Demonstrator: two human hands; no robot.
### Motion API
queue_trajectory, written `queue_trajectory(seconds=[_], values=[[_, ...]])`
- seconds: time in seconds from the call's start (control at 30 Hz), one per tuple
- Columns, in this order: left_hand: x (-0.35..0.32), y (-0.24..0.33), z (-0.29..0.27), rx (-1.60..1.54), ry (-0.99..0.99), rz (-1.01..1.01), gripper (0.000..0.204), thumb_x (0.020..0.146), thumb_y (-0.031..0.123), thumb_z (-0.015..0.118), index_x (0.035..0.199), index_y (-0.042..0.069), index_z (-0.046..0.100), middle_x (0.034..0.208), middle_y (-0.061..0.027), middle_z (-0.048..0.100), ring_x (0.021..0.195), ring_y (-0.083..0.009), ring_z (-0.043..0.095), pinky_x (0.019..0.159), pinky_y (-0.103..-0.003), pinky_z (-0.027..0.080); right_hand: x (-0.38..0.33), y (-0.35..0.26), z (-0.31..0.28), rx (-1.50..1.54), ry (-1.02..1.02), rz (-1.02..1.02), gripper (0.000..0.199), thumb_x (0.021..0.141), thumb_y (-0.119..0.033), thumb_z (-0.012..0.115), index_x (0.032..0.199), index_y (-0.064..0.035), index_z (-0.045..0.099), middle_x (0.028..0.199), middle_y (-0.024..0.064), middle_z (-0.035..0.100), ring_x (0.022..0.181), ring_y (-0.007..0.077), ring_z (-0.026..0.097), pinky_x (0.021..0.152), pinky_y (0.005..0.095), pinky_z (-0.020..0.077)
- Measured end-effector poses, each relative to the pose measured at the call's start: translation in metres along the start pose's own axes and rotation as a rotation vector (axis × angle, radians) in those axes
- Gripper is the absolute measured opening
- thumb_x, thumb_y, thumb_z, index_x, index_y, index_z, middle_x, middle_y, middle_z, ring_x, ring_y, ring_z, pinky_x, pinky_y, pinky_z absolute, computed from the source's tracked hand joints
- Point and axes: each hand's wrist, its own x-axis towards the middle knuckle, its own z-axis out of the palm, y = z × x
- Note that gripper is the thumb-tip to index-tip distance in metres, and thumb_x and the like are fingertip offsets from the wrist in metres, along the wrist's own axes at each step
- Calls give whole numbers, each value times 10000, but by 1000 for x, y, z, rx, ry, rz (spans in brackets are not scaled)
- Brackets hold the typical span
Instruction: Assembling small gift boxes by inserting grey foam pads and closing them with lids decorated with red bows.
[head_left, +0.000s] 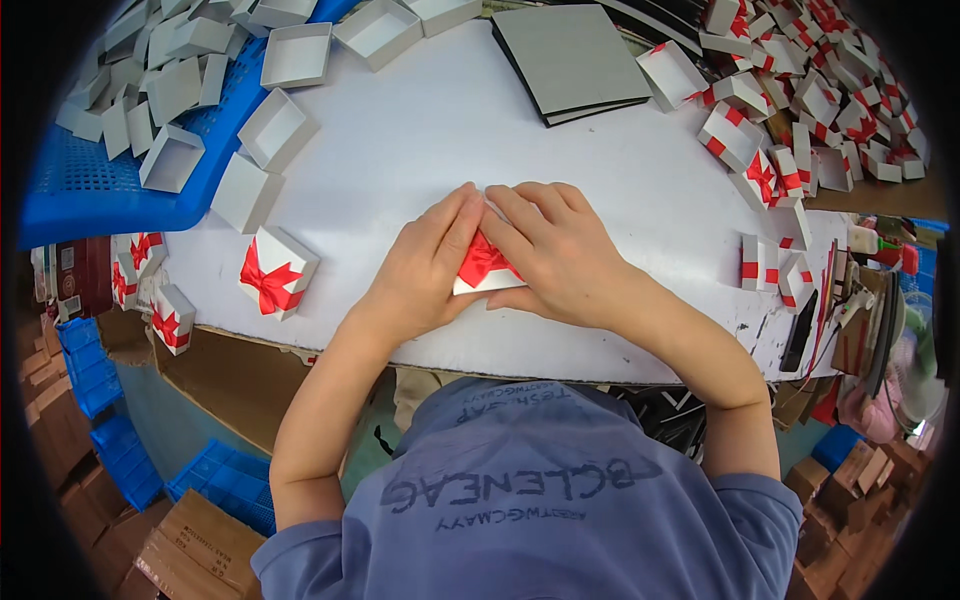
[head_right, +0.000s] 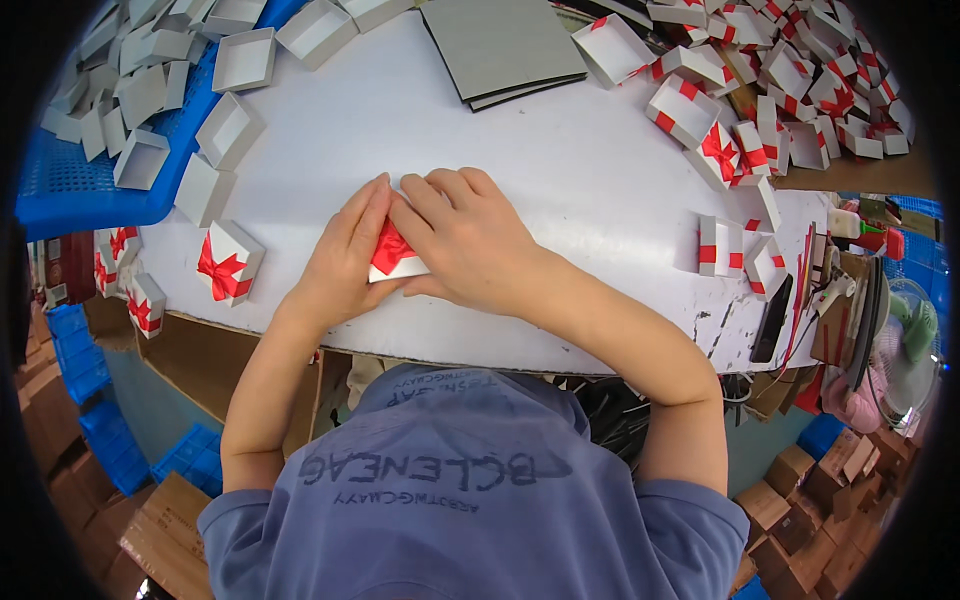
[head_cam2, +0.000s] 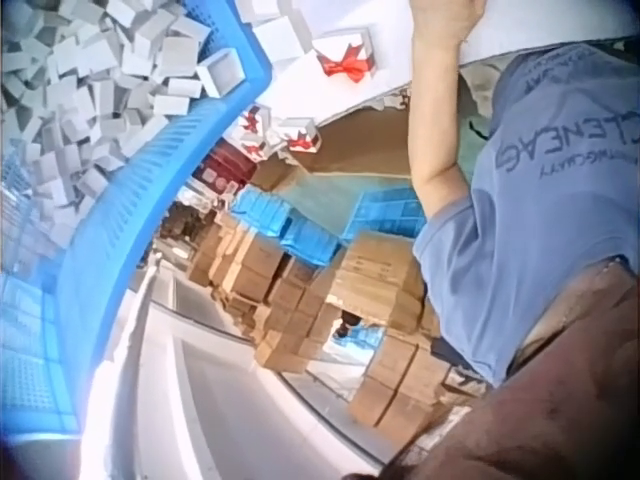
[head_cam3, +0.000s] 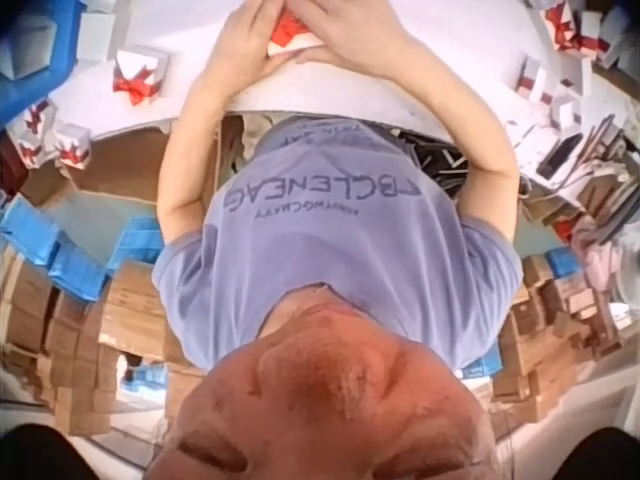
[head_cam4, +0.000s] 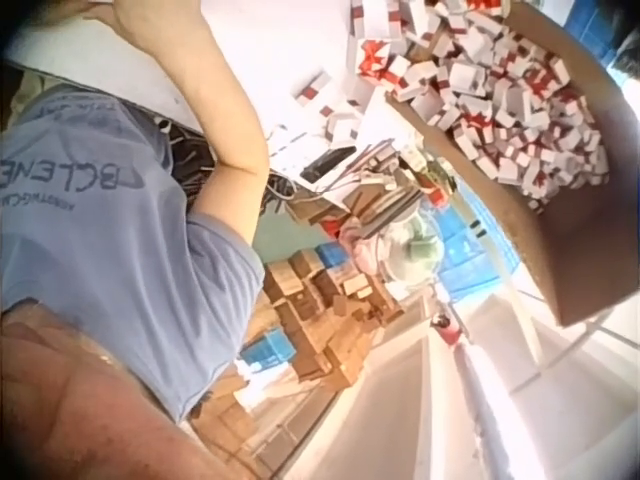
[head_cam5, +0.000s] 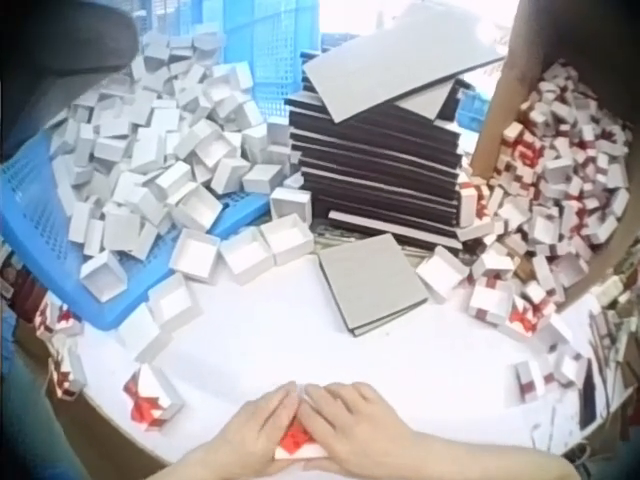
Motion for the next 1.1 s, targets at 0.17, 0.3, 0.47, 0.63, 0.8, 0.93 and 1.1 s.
queue_trajectory(seconds=[0.17, 0.3, 0.47, 0.63, 0.8, 0.93, 1.1], values=[[2, 10, -5, 256, -72, -69, 869, 608, 334, 765, 1312, 6, 375, 1289, -156, 437, 1173, -320, 415, 932, -446, 344, -3, 2, 21, -2, 114, 13, 754, 619, -425, 733, 1179, 0, 463, 1189, 154, 465, 1126, 301, 418, 928, 439, 323], [-6, 7, -39, 507, -178, -205, 815, 629, 373, 740, 1295, 32, 417, 1284, -103, 456, 1178, -320, 402, 968, -467, 276, 19, 35, -4, 25, -134, -76, 760, 637, -309, 746, 1270, -45, 420, 1312, 148, 416, 1212, 286, 379, 979, 453, 296], [-78, -2, -107, 708, -126, -557, 778, 616, 327, 756, 1273, 46, 449, 1254, -100, 488, 1202, -338, 372, 997, -473, 249, 32, 128, -35, -194, 107, 239, 711, 604, -127, 748, 1248, -68, 453, 1324, 134, 430, 1272, 301, 321, 1008, 408, 312], [-69, -43, -145, 687, 17, -656, 878, 633, 345, 769, 1343, 51, 343, 1291, -178, 436, 1257, -356, 306, 1002, -470, 254, 33, 131, -33, -57, -145, 303, 557, 643, -114, 726, 1173, -155, 560, 1362, 120, 401, 1297, 375, 249, 1042, 485, 258], [-17, -93, -137, 929, -123, -707, 884, 654, 299, 771, 1379, 94, 309, 1351, -192, 378, 1141, -364, 408, 953, -437, 339, 27, 116, -19, -125, -92, 284, 533, 675, -111, 711, 1185, -186, 579, 1349, 120, 407, 1291, 370, 259, 1015, 569, 237], [-8, -99, -154, 900, -234, -704, 883, 655, 275, 770, 1389, 124, 304, 1319, -183, 406, 1058, -342, 462, 916, -424, 378, 24, 100, -10, -277, 130, 191, 391, 726, -160, 670, 1112, -154, 610, 1181, 126, 506, 1178, 309, 398, 952, 531, 309], [-4, -44, -144, 536, 83, -669, 854, 638, 180, 759, 1365, 85, 323, 1171, -150, 455, 1008, -300, 492, 903, -361, 396, 30, 92, -10, -179, 167, -39, 231, 720, -77, 654, 948, -39, 647, 1189, 182, 521, 1112, 317, 489, 890, 378, 411]])
